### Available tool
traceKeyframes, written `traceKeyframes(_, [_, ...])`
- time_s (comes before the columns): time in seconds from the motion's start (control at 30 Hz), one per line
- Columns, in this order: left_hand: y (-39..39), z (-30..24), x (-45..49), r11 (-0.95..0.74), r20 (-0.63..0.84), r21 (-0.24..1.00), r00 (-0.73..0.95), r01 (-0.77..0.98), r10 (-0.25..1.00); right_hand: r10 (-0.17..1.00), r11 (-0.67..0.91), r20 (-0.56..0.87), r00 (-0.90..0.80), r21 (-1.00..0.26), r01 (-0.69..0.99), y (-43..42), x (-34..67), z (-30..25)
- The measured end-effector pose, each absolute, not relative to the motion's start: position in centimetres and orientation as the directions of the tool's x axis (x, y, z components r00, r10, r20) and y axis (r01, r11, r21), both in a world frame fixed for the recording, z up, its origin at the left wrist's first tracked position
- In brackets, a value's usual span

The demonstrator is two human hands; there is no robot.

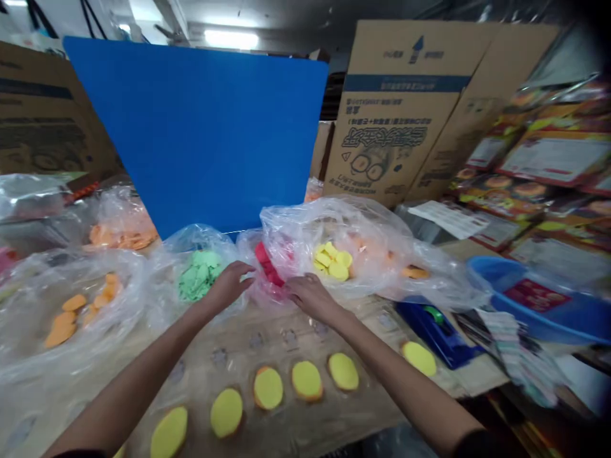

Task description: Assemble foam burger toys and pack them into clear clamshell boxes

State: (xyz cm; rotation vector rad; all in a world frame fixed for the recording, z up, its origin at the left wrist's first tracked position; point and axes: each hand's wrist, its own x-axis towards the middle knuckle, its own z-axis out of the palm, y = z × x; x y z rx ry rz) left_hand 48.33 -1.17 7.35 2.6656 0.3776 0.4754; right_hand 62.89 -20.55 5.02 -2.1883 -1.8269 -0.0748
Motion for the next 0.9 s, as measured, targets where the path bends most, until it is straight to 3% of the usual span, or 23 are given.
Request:
traceKeyframes(0.13, [-2.4, 5.7, 56.1, -0.936, 0.181, 0.297, 0.951, 0.191, 0.251, 0.936, -0.269, 0.253, 0.245, 0.065, 0.961, -21.2, 69.9, 3.6])
traceKeyframes(0.3, [-0.4, 3.5, 59.2, -0.914, 0.121, 0.177, 0.913, 0.365, 0.389, 0.875, -0.462, 0.272, 0.399, 0.231, 0.856, -21.7, 78.7, 2.0])
traceKeyframes(0.5, [2.3, 3.3, 58.6, -0.842, 0.124, 0.097, 0.833, 0.531, 0.540, 0.810, -0.574, 0.254, 0.528, 0.159, 0.803, -21.1, 81.0, 1.1])
traceKeyframes(0.6, [0.9, 3.3, 59.9, -0.857, 0.159, 0.097, 0.843, 0.505, 0.515, 0.761, -0.590, 0.366, 0.536, 0.049, 0.806, -20.0, 77.9, 2.6])
traceKeyframes(0.67, [-0.7, 2.9, 61.4, -0.894, 0.184, 0.141, 0.876, 0.425, 0.445, 0.784, -0.503, 0.409, 0.467, -0.023, 0.864, -18.8, 75.1, 3.9])
traceKeyframes(0.77, [-2.5, 1.7, 63.2, -0.902, 0.124, 0.272, 0.918, 0.335, 0.378, 0.935, -0.183, 0.297, 0.192, -0.058, 0.981, -16.6, 72.2, 5.2])
traceKeyframes(0.8, [-2.9, 1.2, 63.5, -0.885, 0.068, 0.315, 0.922, 0.344, 0.382, 0.960, -0.141, 0.235, 0.150, -0.058, 0.988, -16.1, 71.9, 5.3])
traceKeyframes(0.9, [-3.2, -0.1, 63.6, -0.833, -0.080, 0.383, 0.913, 0.399, 0.401, 0.964, -0.241, 0.109, 0.242, -0.020, 0.970, -16.0, 72.6, 4.5])
